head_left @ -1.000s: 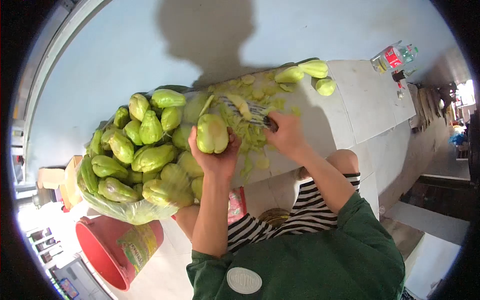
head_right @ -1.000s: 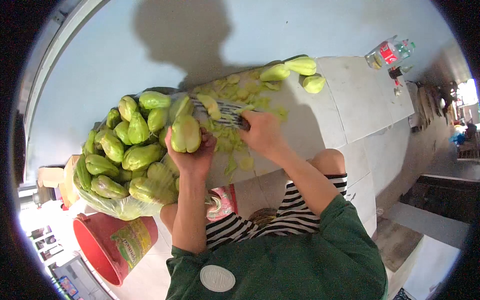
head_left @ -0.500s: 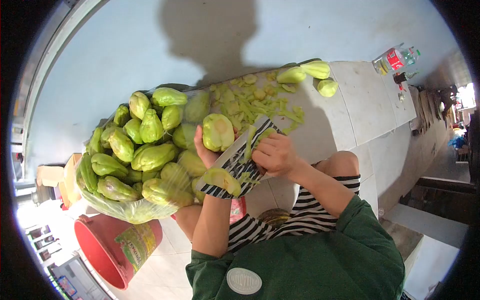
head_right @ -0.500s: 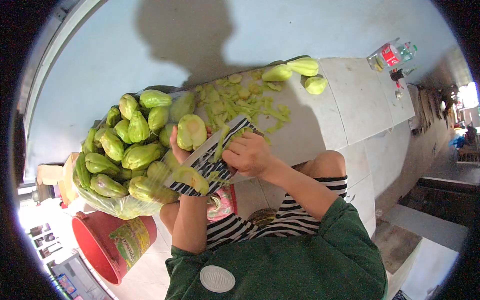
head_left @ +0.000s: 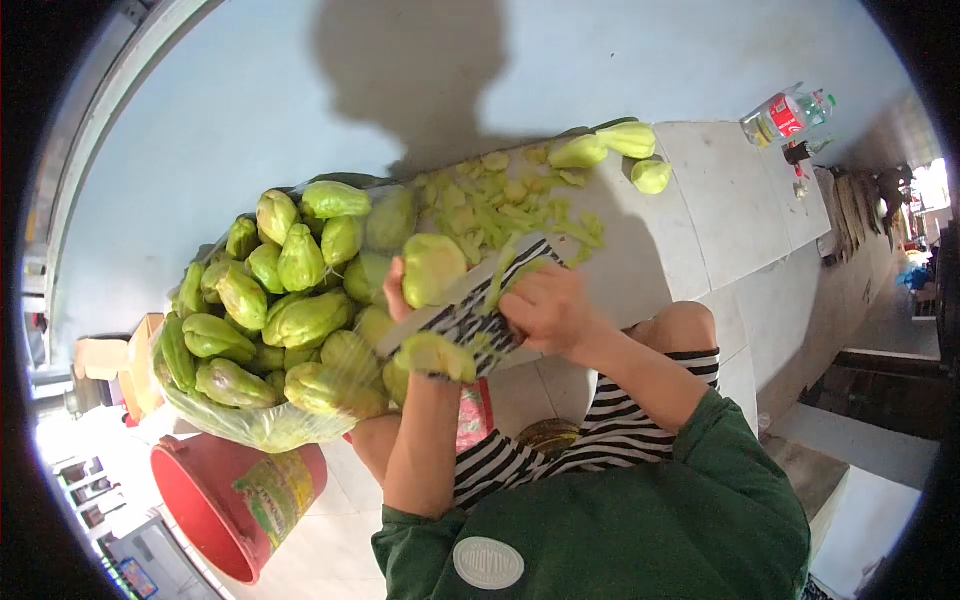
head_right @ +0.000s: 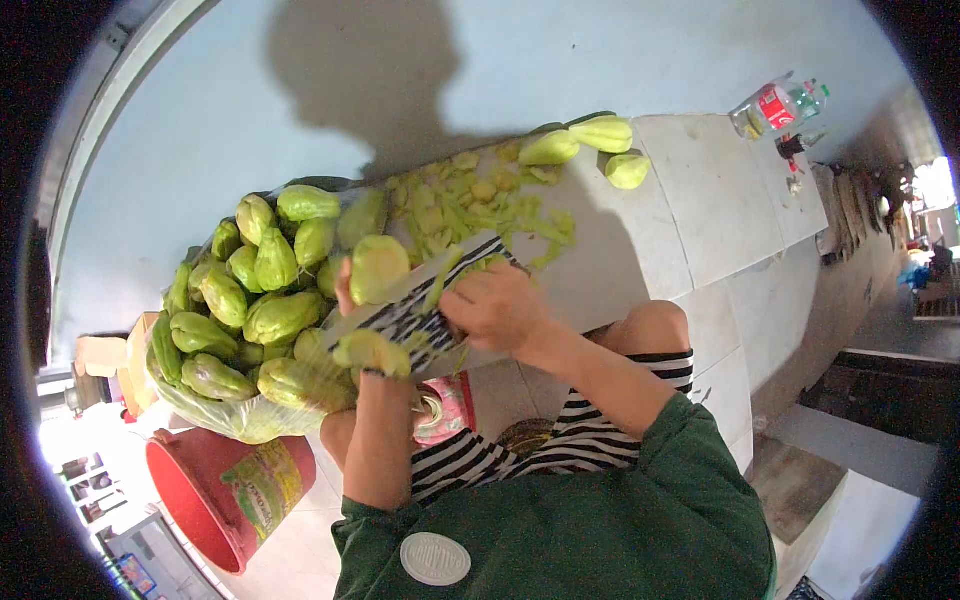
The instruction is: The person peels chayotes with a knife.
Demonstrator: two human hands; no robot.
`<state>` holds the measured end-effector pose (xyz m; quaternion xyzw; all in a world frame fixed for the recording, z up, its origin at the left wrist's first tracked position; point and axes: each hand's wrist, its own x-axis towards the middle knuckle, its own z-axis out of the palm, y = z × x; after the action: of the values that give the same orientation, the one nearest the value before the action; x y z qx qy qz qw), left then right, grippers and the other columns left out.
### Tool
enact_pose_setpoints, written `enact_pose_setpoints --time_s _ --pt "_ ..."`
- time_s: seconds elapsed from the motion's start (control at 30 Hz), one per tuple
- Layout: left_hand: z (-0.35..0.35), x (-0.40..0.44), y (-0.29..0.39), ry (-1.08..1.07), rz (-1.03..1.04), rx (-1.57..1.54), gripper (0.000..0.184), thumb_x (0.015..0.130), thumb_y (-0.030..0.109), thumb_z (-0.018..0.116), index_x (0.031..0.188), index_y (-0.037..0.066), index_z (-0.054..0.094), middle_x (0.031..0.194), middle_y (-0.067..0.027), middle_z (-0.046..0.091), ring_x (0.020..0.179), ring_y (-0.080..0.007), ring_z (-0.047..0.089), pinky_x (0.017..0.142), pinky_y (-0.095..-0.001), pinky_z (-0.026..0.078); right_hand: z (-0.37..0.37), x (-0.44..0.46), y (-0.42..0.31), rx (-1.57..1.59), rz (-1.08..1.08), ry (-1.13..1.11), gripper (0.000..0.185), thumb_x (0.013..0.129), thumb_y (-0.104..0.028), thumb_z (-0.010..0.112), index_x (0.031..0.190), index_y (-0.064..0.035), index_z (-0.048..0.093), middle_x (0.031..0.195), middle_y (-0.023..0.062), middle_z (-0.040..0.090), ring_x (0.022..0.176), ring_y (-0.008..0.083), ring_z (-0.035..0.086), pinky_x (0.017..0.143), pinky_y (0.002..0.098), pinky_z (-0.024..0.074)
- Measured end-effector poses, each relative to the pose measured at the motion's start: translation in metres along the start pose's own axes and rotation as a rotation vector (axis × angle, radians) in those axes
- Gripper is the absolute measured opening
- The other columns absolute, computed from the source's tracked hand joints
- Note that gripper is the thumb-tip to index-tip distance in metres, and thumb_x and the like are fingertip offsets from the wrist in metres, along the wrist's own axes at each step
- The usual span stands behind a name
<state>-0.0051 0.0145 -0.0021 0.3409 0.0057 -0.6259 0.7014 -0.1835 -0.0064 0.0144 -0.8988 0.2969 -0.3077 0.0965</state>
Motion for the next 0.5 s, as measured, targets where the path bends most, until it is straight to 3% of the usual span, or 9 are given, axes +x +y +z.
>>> enact_pose_setpoints --time_s 0.1,0.13,0.17,0.27,0.33,0.4,0.47,0.5 --pt "0.011 -0.006 -0.008 0.089 -0.018 -0.001 0.046 0.085 0.051 0.054 0.103 0.009 0.059 0.095 -0.0067 0.063 0.087 -0.023 0.061 0.076 -0.0384 0.05 0.007 -0.005 0.004 0.003 -0.054 -0.031 0.017 0.064 -0.019 0.065 0.072 -0.0113 0.051 0.062 0.0026 0.054 0.06 0.025 0.058 0.055 0.0369 0.0433" --pt "0.018 -0.01 -0.009 0.164 0.021 -0.013 0.046 0.085 0.051 0.055 0.105 0.01 0.059 0.099 -0.0057 0.062 0.091 -0.0222 0.06 0.078 -0.0375 0.05 0.018 -0.011 0.022 -0.016 0.129 -0.047 0.016 0.066 -0.019 0.064 0.072 -0.0113 0.052 0.064 0.0034 0.056 0.061 0.0251 0.059 0.056 0.0384 0.0439" --pt "0.012 -0.012 -0.003 0.028 -0.097 -0.12 0.047 0.084 0.051 0.056 0.108 0.01 0.059 0.102 -0.0042 0.061 0.096 -0.0212 0.058 0.081 -0.036 0.049 0.024 -0.015 0.033 -0.04 0.309 -0.06 0.014 0.067 -0.019 0.063 0.072 -0.0113 0.053 0.066 0.0041 0.057 0.062 0.0252 0.06 0.057 0.0398 0.0446" --pt "0.014 -0.007 0.003 -0.013 -0.01 -0.08 0.044 0.085 0.051 0.054 0.106 0.013 0.061 0.101 -0.0036 0.062 0.094 -0.0241 0.06 0.085 -0.0425 0.048 0.021 -0.014 0.028 -0.149 0.256 -0.06 0.014 0.07 -0.019 0.063 0.072 -0.0098 0.054 0.066 0.0081 0.059 0.065 0.0288 0.062 0.058 0.0439 0.0456" --pt "0.018 -0.01 0.004 0.084 -0.031 0.003 0.048 0.085 0.053 0.052 0.107 0.011 0.059 0.101 -0.0044 0.061 0.093 -0.0215 0.059 0.079 -0.0375 0.049 0.003 -0.001 0.007 -0.061 0.174 -0.089 0.013 0.071 -0.019 0.063 0.074 -0.0089 0.054 0.068 0.0108 0.06 0.067 0.0314 0.062 0.059 0.0461 0.0462" --pt "0.0 -0.002 0.0 -0.035 -0.151 -0.097 0.047 0.086 0.054 0.05 0.104 0.011 0.059 0.097 -0.0042 0.062 0.088 -0.0222 0.06 0.075 -0.0375 0.05 0.003 -0.002 0.001 0.042 0.108 -0.117 0.013 0.072 -0.019 0.063 0.075 -0.008 0.055 0.069 0.0134 0.061 0.07 0.034 0.063 0.06 0.0483 0.0469" --pt "0.009 -0.003 -0.01 0.087 -0.112 -0.125 0.045 0.086 0.053 0.05 0.103 0.012 0.06 0.093 -0.0042 0.063 0.082 -0.0227 0.061 0.069 -0.038 0.051 0.019 -0.009 0.022 0.066 0.383 -0.189 0.017 0.073 -0.022 0.063 0.079 -0.0062 0.059 0.071 0.0152 0.063 0.072 0.0362 0.063 0.063 0.048 0.0477" --pt "0.016 -0.012 -0.006 0.112 -0.114 -0.084 0.045 0.084 0.053 0.054 0.103 0.012 0.061 0.092 -0.0052 0.062 0.082 -0.0236 0.06 0.068 -0.0383 0.049 0.022 -0.012 0.032 0.064 0.389 -0.186 0.017 0.073 -0.022 0.063 0.079 -0.0062 0.059 0.071 0.0152 0.063 0.072 0.0362 0.063 0.063 0.048 0.0477"
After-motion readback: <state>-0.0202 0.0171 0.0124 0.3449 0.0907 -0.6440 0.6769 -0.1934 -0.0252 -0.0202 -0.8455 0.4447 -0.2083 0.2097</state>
